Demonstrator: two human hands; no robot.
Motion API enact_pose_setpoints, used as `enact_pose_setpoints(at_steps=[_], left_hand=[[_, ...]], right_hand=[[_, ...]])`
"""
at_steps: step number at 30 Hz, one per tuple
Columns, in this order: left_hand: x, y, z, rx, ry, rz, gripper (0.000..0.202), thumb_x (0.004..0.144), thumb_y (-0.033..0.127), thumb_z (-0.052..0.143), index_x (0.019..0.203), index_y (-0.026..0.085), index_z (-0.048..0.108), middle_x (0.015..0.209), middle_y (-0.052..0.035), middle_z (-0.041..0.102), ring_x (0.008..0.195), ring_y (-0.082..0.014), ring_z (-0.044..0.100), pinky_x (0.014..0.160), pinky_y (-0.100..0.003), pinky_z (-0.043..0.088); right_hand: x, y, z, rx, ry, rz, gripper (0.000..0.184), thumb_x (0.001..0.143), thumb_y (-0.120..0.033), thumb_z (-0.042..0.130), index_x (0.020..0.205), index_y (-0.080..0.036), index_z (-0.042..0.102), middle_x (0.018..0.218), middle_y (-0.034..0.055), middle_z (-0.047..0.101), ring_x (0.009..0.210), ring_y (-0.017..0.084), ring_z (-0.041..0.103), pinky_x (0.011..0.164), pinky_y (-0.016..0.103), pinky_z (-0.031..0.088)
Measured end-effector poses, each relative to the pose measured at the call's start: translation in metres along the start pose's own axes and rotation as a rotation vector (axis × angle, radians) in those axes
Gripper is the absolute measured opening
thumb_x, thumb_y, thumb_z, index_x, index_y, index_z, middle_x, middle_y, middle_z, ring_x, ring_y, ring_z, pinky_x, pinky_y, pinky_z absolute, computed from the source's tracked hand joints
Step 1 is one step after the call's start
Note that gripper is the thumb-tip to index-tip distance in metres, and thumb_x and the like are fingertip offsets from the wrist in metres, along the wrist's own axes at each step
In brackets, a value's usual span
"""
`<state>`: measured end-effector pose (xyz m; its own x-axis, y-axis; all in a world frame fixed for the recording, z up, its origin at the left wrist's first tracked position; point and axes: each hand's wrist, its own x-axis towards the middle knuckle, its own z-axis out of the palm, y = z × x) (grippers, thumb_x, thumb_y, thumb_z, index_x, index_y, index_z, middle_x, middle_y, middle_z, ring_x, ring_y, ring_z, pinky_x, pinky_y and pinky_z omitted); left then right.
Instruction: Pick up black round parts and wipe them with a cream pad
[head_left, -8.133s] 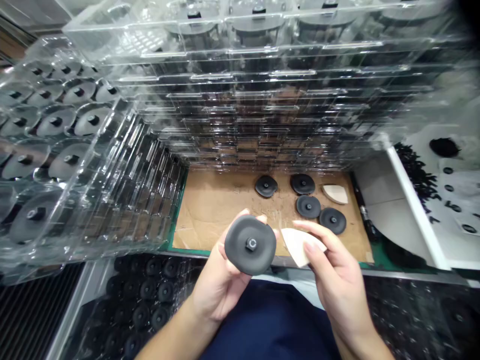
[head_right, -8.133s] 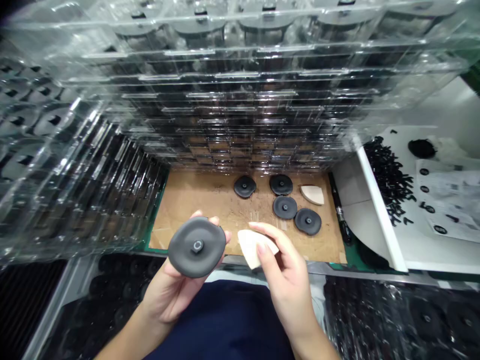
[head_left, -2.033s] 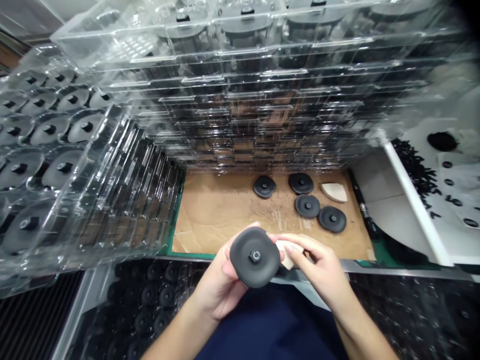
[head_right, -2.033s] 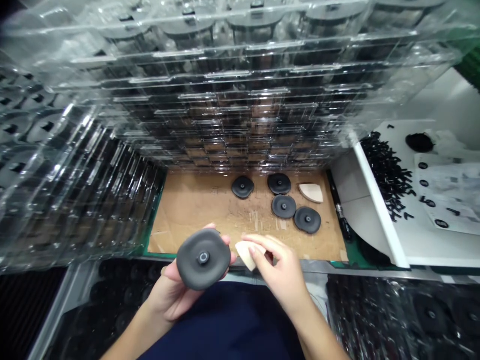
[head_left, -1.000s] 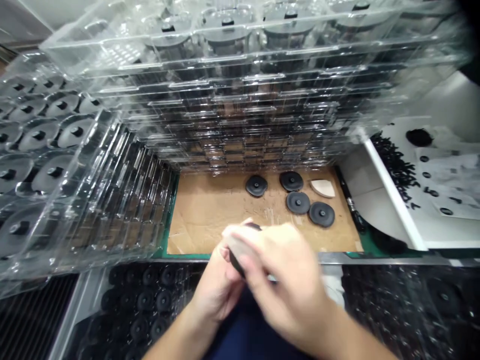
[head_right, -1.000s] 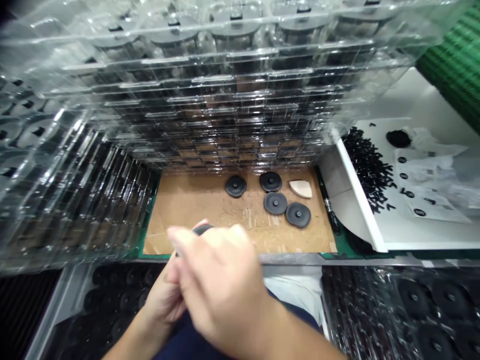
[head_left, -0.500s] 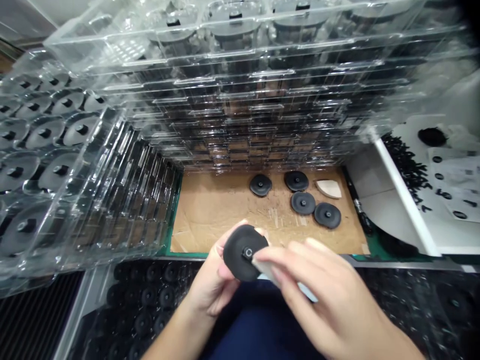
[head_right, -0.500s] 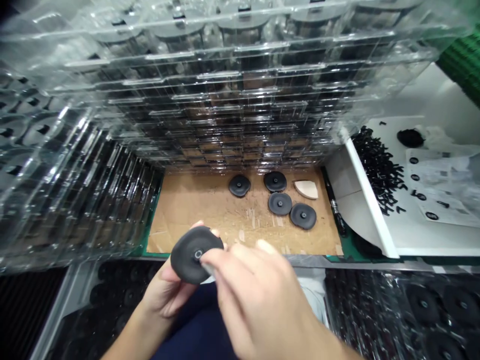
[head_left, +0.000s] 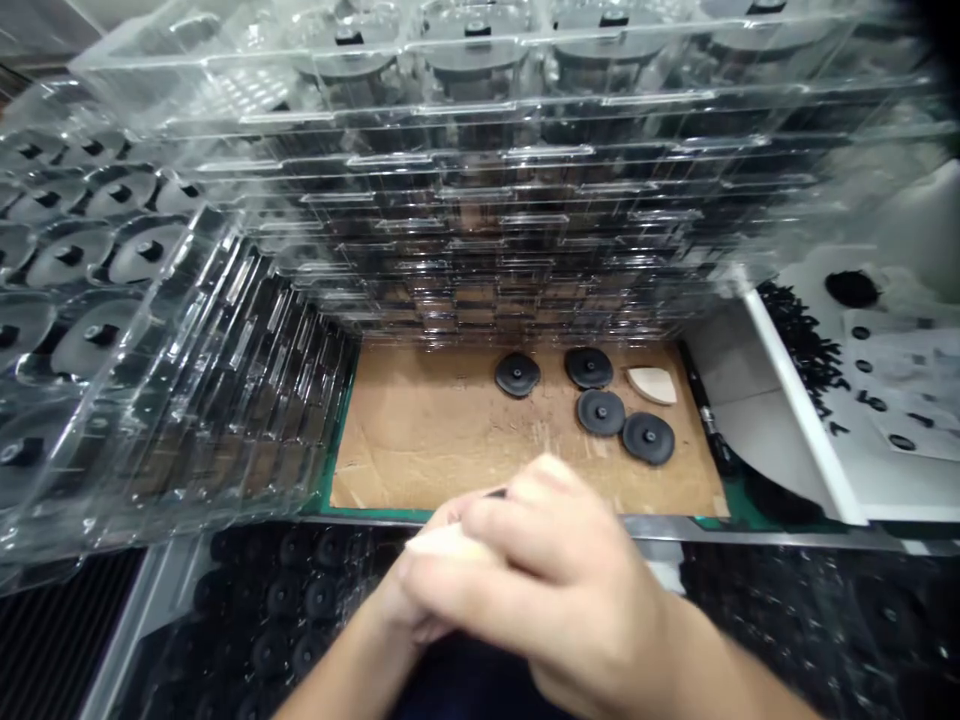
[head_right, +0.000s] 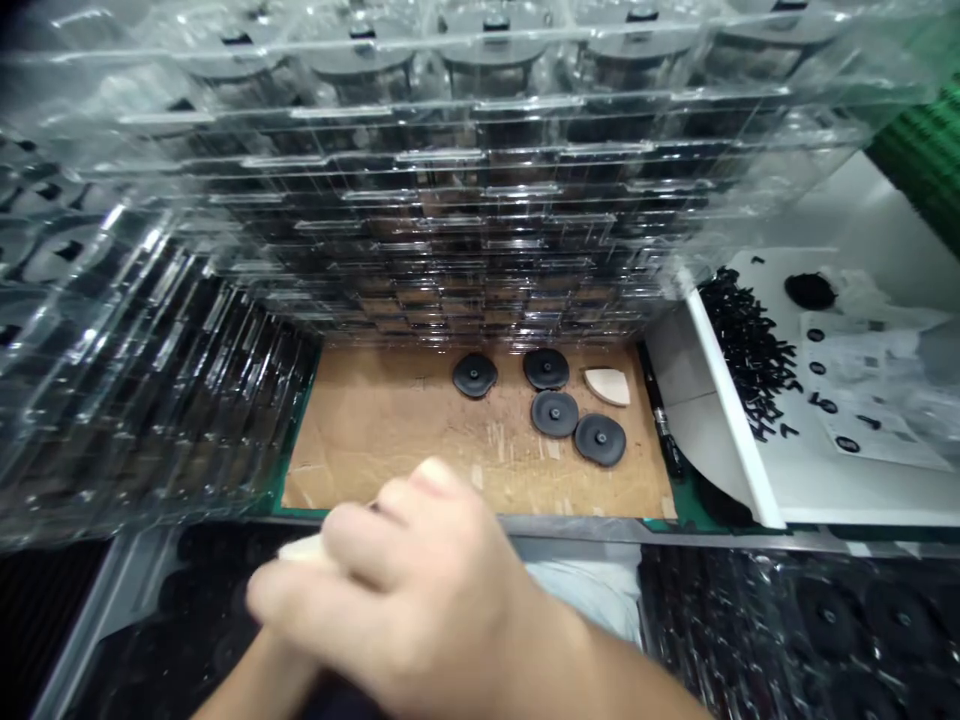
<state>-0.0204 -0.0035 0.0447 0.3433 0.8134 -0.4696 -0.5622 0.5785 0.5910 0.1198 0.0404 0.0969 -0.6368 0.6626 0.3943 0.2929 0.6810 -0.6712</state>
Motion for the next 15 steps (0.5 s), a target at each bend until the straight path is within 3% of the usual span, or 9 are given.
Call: enact_pose_setpoints(at_steps=[2, 4, 6, 8, 11, 13, 15], left_hand=[[0.001, -0.001, -0.001, -0.077, -0.049, -0.031, 0.033, 0.063, 0.041, 0.082, 0.085, 0.019, 0.074, 0.073, -0.0007, 0.071, 0.072, -0.0178, 0.069, 0.07, -0.027, 0.056], [0.002, -0.001, -0.003, -0.2, -0.115, -0.061, 0.053, 0.055, 0.048, 0.084, 0.098, 0.019, 0.071, 0.083, -0.0029, 0.073, 0.073, -0.0189, 0.071, 0.066, -0.026, 0.057], [0.002, -0.002, -0.006, -0.327, -0.155, -0.088, 0.064, 0.053, 0.049, 0.084, 0.107, 0.02, 0.068, 0.092, -0.0049, 0.074, 0.078, -0.0205, 0.072, 0.066, -0.027, 0.057], [0.001, -0.004, -0.01, -0.4, -0.183, -0.103, 0.062, 0.055, 0.051, 0.082, 0.106, 0.017, 0.068, 0.094, -0.0068, 0.074, 0.081, -0.0209, 0.072, 0.069, -0.026, 0.057], [0.001, -0.008, -0.016, -0.433, -0.233, -0.11, 0.065, 0.059, 0.06, 0.074, 0.101, 0.011, 0.07, 0.091, -0.0108, 0.074, 0.082, -0.0205, 0.071, 0.072, -0.026, 0.055], [0.001, -0.009, -0.02, -0.465, -0.247, -0.107, 0.066, 0.062, 0.063, 0.069, 0.103, 0.011, 0.069, 0.091, -0.0115, 0.074, 0.081, -0.0203, 0.071, 0.071, -0.026, 0.055], [0.001, -0.01, -0.022, -0.514, -0.253, -0.098, 0.065, 0.064, 0.063, 0.068, 0.106, 0.014, 0.069, 0.094, -0.0099, 0.074, 0.082, -0.0207, 0.071, 0.068, -0.026, 0.055]], right_hand=[[-0.002, 0.016, -0.001, 0.114, 0.098, 0.114, 0.029, 0.097, -0.018, 0.041, 0.103, -0.023, 0.069, 0.083, -0.0002, 0.07, 0.074, 0.014, 0.059, 0.069, 0.029, 0.039], [-0.006, 0.043, 0.002, 0.181, 0.186, 0.359, 0.025, 0.094, -0.021, 0.047, 0.107, -0.023, 0.068, 0.094, 0.0007, 0.07, 0.083, 0.014, 0.061, 0.073, 0.027, 0.044], [-0.014, 0.072, 0.014, 0.214, 0.169, 0.55, 0.022, 0.09, -0.024, 0.053, 0.104, -0.025, 0.071, 0.093, 0.0005, 0.07, 0.084, 0.015, 0.063, 0.075, 0.027, 0.047], [-0.025, 0.094, 0.035, 0.222, 0.112, 0.601, 0.02, 0.086, -0.025, 0.057, 0.096, -0.025, 0.074, 0.088, 0.0019, 0.07, 0.083, 0.018, 0.065, 0.075, 0.03, 0.049], [-0.042, 0.107, 0.066, 0.203, 0.153, 0.636, 0.02, 0.082, -0.027, 0.06, 0.094, -0.02, 0.075, 0.096, 0.0083, 0.066, 0.08, 0.021, 0.064, 0.069, 0.034, 0.05], [-0.051, 0.1, 0.071, 0.21, 0.224, 0.644, 0.023, 0.085, -0.031, 0.057, 0.097, -0.019, 0.073, 0.103, 0.0108, 0.062, 0.081, 0.021, 0.062, 0.067, 0.035, 0.05], [-0.058, 0.087, 0.059, 0.255, 0.272, 0.616, 0.03, 0.093, -0.037, 0.048, 0.084, -0.021, 0.072, 0.093, 0.0084, 0.063, 0.08, 0.02, 0.062, 0.069, 0.035, 0.051]])
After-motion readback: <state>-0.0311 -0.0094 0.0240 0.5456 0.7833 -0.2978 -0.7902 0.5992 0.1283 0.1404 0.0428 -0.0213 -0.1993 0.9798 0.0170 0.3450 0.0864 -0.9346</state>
